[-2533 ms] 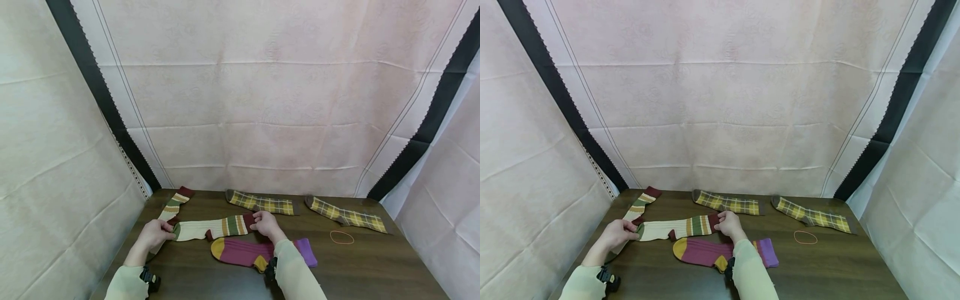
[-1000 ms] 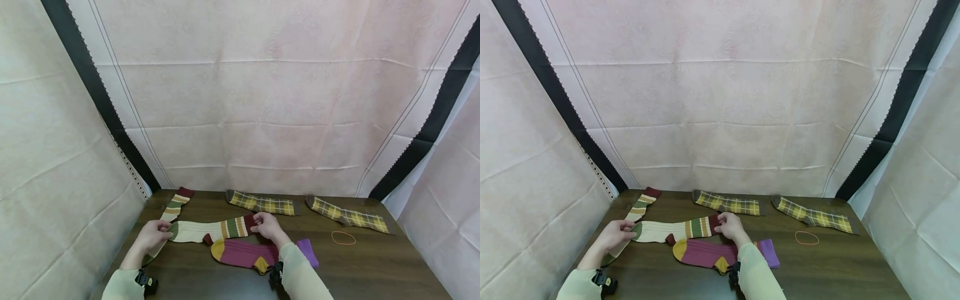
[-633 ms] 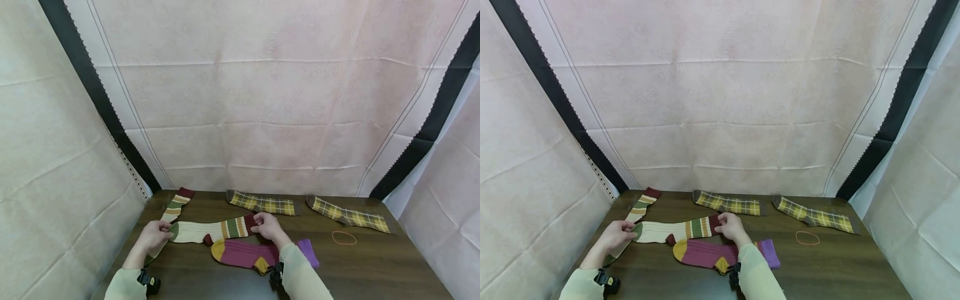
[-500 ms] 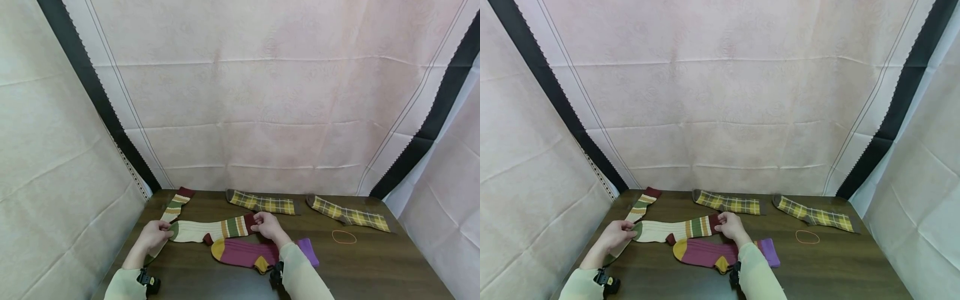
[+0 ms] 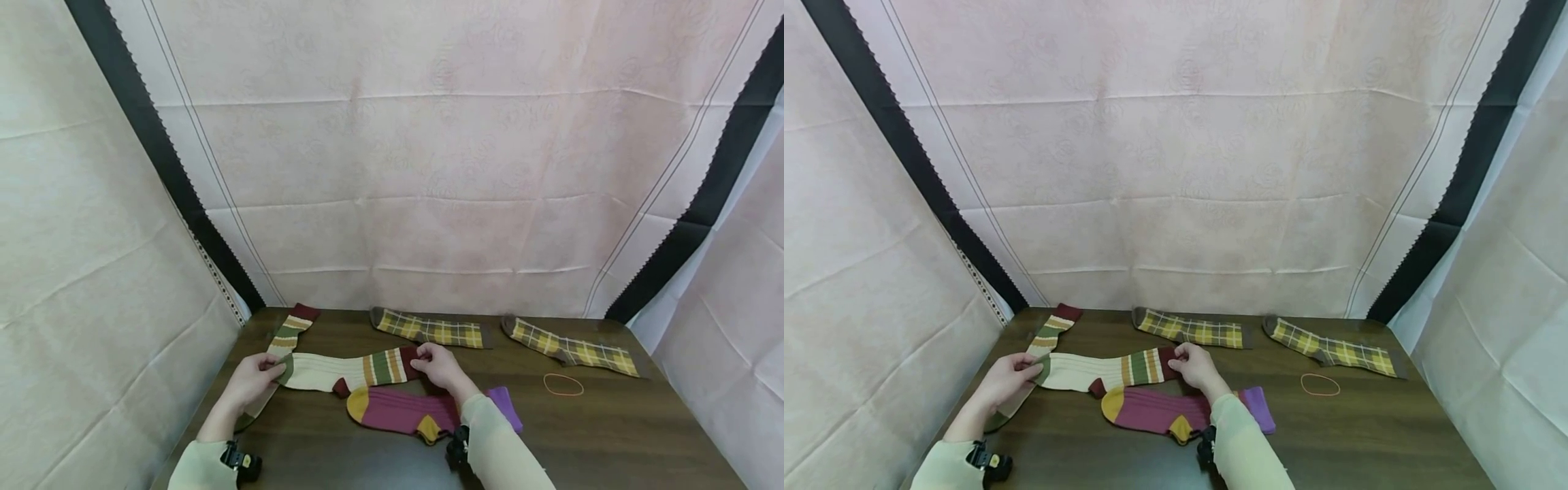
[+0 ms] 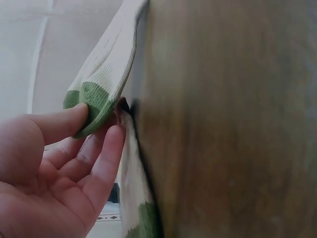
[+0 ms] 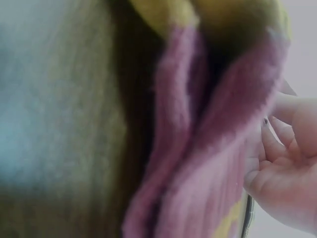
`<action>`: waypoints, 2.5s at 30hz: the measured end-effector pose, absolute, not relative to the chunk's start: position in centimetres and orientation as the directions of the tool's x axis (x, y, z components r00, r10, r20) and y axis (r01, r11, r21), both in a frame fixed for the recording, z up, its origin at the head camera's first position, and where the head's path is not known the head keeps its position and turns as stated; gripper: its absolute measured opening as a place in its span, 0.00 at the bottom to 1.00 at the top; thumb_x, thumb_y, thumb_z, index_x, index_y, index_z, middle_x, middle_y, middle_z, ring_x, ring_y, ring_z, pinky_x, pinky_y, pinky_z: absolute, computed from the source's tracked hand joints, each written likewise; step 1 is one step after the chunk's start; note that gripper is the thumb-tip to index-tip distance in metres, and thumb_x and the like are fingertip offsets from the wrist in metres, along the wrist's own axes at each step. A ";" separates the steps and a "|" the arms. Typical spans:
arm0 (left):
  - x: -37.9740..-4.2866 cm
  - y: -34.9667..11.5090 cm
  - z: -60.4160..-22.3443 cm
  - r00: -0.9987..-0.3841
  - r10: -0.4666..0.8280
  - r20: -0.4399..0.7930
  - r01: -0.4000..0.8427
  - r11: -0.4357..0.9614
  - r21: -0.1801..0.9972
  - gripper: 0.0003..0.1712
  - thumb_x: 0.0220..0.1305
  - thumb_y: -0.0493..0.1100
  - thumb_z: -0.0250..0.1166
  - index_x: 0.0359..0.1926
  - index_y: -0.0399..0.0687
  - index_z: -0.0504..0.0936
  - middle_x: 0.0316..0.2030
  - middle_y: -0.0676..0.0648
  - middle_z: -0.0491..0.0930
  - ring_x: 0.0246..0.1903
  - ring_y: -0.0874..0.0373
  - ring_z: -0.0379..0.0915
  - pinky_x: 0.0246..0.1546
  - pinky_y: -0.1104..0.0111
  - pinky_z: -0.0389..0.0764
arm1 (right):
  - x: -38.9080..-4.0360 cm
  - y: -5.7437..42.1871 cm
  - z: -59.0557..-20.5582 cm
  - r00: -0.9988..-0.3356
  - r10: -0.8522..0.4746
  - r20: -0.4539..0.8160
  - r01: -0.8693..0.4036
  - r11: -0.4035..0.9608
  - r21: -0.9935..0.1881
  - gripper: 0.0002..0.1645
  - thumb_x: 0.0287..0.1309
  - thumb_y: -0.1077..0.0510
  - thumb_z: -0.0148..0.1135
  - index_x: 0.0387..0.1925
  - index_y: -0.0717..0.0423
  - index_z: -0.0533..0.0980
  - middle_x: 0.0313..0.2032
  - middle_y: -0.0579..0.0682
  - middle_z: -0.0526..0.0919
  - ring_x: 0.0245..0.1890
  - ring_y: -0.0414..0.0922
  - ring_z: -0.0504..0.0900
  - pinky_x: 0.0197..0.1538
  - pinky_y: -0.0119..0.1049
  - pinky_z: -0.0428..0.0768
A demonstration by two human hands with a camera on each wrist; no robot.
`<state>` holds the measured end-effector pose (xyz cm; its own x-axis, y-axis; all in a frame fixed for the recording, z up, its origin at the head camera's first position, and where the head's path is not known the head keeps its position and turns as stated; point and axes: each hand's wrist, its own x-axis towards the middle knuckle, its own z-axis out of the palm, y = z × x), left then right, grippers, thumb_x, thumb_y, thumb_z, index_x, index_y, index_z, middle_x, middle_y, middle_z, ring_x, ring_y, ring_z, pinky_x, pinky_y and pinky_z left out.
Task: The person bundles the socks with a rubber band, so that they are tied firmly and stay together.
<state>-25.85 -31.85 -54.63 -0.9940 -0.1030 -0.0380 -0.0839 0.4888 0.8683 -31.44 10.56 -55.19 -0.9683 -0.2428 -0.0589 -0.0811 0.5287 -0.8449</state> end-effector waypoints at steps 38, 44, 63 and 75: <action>-24.2 -25.3 -52.2 -0.977 -0.214 0.004 -0.006 0.046 0.999 0.23 0.80 0.44 0.66 0.62 0.28 0.77 0.44 0.41 0.89 0.33 0.57 0.86 0.39 0.65 0.90 | -28.2 15.3 -53.0 -0.998 -0.069 -0.012 0.007 0.070 -0.998 0.18 0.74 0.60 0.68 0.58 0.64 0.77 0.43 0.56 0.86 0.37 0.51 0.87 0.44 0.41 0.88; -23.9 -23.7 -51.7 -0.982 -0.186 0.017 0.018 -0.002 1.000 0.19 0.79 0.41 0.66 0.59 0.28 0.77 0.41 0.41 0.88 0.29 0.56 0.84 0.37 0.63 0.90 | -26.5 17.2 -52.4 -0.998 -0.044 -0.048 0.047 0.025 -0.999 0.18 0.74 0.60 0.68 0.58 0.64 0.76 0.44 0.55 0.87 0.39 0.52 0.88 0.43 0.40 0.88; -23.1 -19.9 -52.3 -0.997 -0.073 -0.032 -0.030 -0.028 0.999 0.15 0.75 0.39 0.69 0.53 0.31 0.82 0.37 0.39 0.89 0.28 0.51 0.85 0.34 0.61 0.90 | -23.4 23.9 -51.5 -0.982 -0.162 -0.098 0.076 0.136 -0.988 0.31 0.72 0.57 0.70 0.67 0.69 0.72 0.46 0.55 0.89 0.38 0.46 0.87 0.42 0.38 0.87; -22.5 -18.3 -53.5 -0.995 0.066 -0.071 -0.073 -0.023 0.997 0.17 0.75 0.40 0.69 0.53 0.28 0.81 0.35 0.41 0.88 0.27 0.55 0.84 0.34 0.63 0.90 | -23.2 27.5 -52.1 -0.956 -0.265 -0.130 0.084 0.176 -0.981 0.33 0.73 0.57 0.68 0.69 0.73 0.68 0.45 0.52 0.88 0.37 0.40 0.85 0.38 0.31 0.84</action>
<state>-22.53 -18.29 -53.50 -0.9953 0.0660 -0.0711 -0.0728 -0.0235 0.9971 -23.16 27.55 -52.14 -0.9555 -0.2647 -0.1299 0.0845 0.1763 -0.9807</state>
